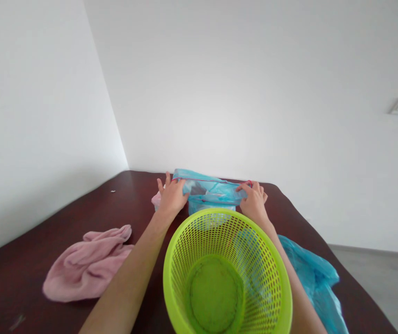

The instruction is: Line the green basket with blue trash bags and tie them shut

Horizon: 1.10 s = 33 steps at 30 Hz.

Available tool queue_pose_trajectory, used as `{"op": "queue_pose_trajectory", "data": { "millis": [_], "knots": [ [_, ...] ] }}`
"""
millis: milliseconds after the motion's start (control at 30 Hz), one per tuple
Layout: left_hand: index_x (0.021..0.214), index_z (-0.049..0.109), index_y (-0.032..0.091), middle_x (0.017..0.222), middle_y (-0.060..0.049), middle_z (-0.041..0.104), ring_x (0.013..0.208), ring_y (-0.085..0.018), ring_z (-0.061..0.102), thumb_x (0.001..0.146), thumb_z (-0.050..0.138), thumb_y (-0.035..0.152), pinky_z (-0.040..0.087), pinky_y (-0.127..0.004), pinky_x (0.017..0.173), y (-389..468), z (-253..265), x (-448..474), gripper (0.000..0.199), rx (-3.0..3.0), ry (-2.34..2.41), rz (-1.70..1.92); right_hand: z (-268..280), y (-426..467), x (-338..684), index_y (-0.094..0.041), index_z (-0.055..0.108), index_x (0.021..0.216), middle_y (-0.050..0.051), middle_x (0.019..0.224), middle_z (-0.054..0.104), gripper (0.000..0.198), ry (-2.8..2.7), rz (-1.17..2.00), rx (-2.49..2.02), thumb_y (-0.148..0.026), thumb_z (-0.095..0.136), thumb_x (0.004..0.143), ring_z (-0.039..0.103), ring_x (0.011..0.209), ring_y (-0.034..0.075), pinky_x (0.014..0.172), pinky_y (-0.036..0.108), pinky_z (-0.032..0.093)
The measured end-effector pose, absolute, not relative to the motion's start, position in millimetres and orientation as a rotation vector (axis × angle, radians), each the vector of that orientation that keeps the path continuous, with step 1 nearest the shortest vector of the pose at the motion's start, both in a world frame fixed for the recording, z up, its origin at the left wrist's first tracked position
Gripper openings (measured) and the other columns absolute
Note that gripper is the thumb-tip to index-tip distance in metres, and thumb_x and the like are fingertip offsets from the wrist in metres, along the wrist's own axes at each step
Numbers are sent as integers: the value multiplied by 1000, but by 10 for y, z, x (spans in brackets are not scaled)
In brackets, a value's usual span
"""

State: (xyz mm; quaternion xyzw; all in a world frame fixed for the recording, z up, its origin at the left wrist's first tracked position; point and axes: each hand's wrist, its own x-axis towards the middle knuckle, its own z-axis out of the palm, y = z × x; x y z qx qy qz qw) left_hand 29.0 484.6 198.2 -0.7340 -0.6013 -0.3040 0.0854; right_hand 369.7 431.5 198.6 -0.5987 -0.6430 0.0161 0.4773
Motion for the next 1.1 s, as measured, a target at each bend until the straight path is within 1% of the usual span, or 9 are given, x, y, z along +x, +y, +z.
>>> {"op": "queue_pose_trajectory", "data": {
  "millis": [100, 267, 500, 633, 733, 867, 967, 1033, 1100],
  "knots": [
    [163, 73, 27, 178, -24, 66, 185, -60, 27, 85, 95, 23, 21, -86, 145, 4817, 2009, 277, 81, -2311, -1757, -864, 2033, 4213, 3759, -29, 94, 99, 21, 130, 65, 42, -1613, -161, -1710, -9, 57, 96, 56, 126, 44, 114, 69, 41],
    [144, 83, 31, 138, -18, 90, 127, -46, 86, 101, 83, 39, 62, -59, 115, 4771, 2082, 187, 44, -2414, -1835, -902, 2053, 4100, 3785, -23, 94, 122, 26, 123, 66, 44, -1578, -347, -1947, -15, 54, 105, 57, 119, 46, 104, 68, 43],
    [129, 90, 31, 111, -12, 95, 102, -37, 89, 114, 66, 48, 66, -46, 94, 4654, 2337, 180, 33, -2394, -1842, -1127, 2219, 4125, 3853, -26, 94, 123, 22, 124, 71, 38, -1373, -195, -1615, -38, 60, 111, 62, 125, 46, 115, 71, 42],
    [119, 83, 29, 106, -5, 93, 76, -26, 85, 118, 61, 54, 66, -38, 75, 4663, 2324, 357, 33, -2635, -1761, -1540, 2177, 4308, 3889, -24, 90, 107, 14, 95, 79, 43, -1343, 244, -1337, -62, 71, 104, 73, 92, 37, 100, 59, 58],
    [115, 80, 28, 110, -7, 92, 93, -27, 89, 118, 57, 53, 69, -38, 80, 4700, 2167, 577, 33, -2893, -1674, -1546, 2028, 4424, 3804, -26, 86, 90, 10, 78, 81, 52, -1496, 504, -1263, -73, 70, 103, 73, 68, 29, 74, 48, 62],
    [106, 86, 29, 112, -6, 92, 108, -30, 87, 113, 67, 47, 69, -43, 97, 4748, 1901, 796, 28, -3132, -1523, -1280, 1819, 4458, 3758, -27, 78, 66, 5, 64, 75, 37, -1667, 624, -1267, -52, 88, 92, 69, 60, 25, 72, 44, 61],
    [114, 91, 32, 116, -2, 94, 109, -30, 88, 103, 80, 30, 69, -40, 99, 4790, 1748, 847, 16, -3299, -1455, -1067, 1732, 4484, 3854, -28, 78, 68, 6, 70, 78, 28, -1663, 530, -1333, -40, 88, 91, 75, 71, 29, 87, 49, 64],
    [119, 92, 34, 120, 0, 95, 110, -28, 89, 98, 82, 18, 70, -38, 98, 4817, 1680, 858, 28, -3343, -1448, -997, 1699, 4533, 3928, -29, 85, 86, 11, 95, 88, 8, -1627, 452, -1374, -35, 86, 91, 83, 99, 36, 108, 56, 63],
    [123, 91, 31, 125, -3, 94, 110, -26, 89, 102, 83, 18, 71, -38, 100, 4834, 1639, 877, 26, -3331, -1451, -991, 1667, 4590, 3967, -28, 88, 113, 16, 132, 89, 25, -1606, 398, -1409, -31, 86, 88, 79, 137, 43, 129, 63, 54]
  ]
}}
